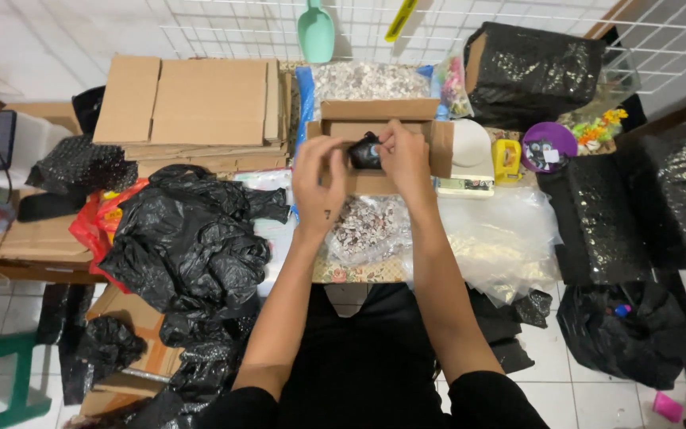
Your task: The person places a small black plastic bag into a cardboard box, closes the box, and seals it with tape. Then the person wraps the sealed box in black bubble wrap and secures the wrap with a utility knife.
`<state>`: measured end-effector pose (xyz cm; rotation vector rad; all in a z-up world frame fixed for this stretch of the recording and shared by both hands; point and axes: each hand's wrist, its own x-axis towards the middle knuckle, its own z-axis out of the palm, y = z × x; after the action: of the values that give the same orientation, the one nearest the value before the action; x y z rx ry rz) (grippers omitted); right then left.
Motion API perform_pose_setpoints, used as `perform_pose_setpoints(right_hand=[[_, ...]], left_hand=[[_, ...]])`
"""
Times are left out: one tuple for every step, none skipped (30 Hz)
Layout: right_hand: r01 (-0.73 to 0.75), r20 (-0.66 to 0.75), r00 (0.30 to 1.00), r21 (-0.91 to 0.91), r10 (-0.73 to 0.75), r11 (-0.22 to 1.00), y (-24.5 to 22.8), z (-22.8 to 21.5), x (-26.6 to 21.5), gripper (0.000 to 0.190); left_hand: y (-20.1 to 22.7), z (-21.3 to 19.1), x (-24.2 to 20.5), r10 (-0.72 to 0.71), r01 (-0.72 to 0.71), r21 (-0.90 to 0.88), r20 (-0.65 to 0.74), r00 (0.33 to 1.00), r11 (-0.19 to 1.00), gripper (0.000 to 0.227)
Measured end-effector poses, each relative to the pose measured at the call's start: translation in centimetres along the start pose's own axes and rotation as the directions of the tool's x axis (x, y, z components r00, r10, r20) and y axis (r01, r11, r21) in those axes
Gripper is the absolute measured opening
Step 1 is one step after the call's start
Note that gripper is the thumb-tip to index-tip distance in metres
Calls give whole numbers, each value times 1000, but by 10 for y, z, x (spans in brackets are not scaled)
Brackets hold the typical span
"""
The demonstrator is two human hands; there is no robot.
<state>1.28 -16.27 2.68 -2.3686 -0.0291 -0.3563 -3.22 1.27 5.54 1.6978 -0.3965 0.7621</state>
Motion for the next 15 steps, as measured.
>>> perform_pose_setpoints(right_hand=[[-47,18,999,-81,49,996,-2,3,0,17],[-92,32,995,-163,98,982,-4,6,0,19],[-86,33,995,-162,93,983,-3,7,-2,19],[-90,11,996,-175,94,980,-1,9,-3,20],[-100,-17,995,-190,98,977,1,8,-5,22],[-100,-22,995,-189,97,977,-2,1,-8,22],[-16,-60,998,-134,8,991,-4,-7,-14,20],[70,-103,992,-82,-79,994,-6,-14,-21,18],[65,-105,992,-84,-74,994,-11,-26,-27,18],[91,-180,979,-10,-91,996,-16,-37,-33,12],[123,-256,961,61,-103,991,-21,-49,-39,6],[118,-258,961,57,-99,991,-15,-63,-41,6],[150,-344,929,4,-139,989,-8,-77,-45,3],[177,-424,887,-53,-182,983,-1,-90,-50,6],[172,-425,888,-54,-178,984,10,-94,-49,6]], left_hand=[[-6,-5,-2,3,-2,13,-82,997,1000,23],[-12,-9,-4,8,-3,26,-163,987,1000,26],[-13,-16,-3,11,-6,29,-167,986,1000,26],[-13,-22,-1,-22,27,26,-180,983,999,23],[-13,-26,1,-54,58,18,-187,981,998,20],[-12,-27,2,-49,53,16,-186,981,998,20],[-11,-29,2,-89,89,-7,-173,981,996,20],[-10,-30,1,-129,126,-29,-159,979,992,19],[-11,-29,-1,-131,127,-32,-154,979,991,19],[-13,-28,-4,-153,150,-29,-150,977,988,18],[-15,-27,-6,-176,174,-28,-146,974,984,17],[-18,-25,-8,-178,175,-32,-141,974,984,17],[-21,-23,-12,-246,233,-101,-141,959,967,17],[-23,-22,-16,-314,290,-168,-137,939,942,18],[-23,-22,-18,-316,293,-170,-132,939,941,18]])
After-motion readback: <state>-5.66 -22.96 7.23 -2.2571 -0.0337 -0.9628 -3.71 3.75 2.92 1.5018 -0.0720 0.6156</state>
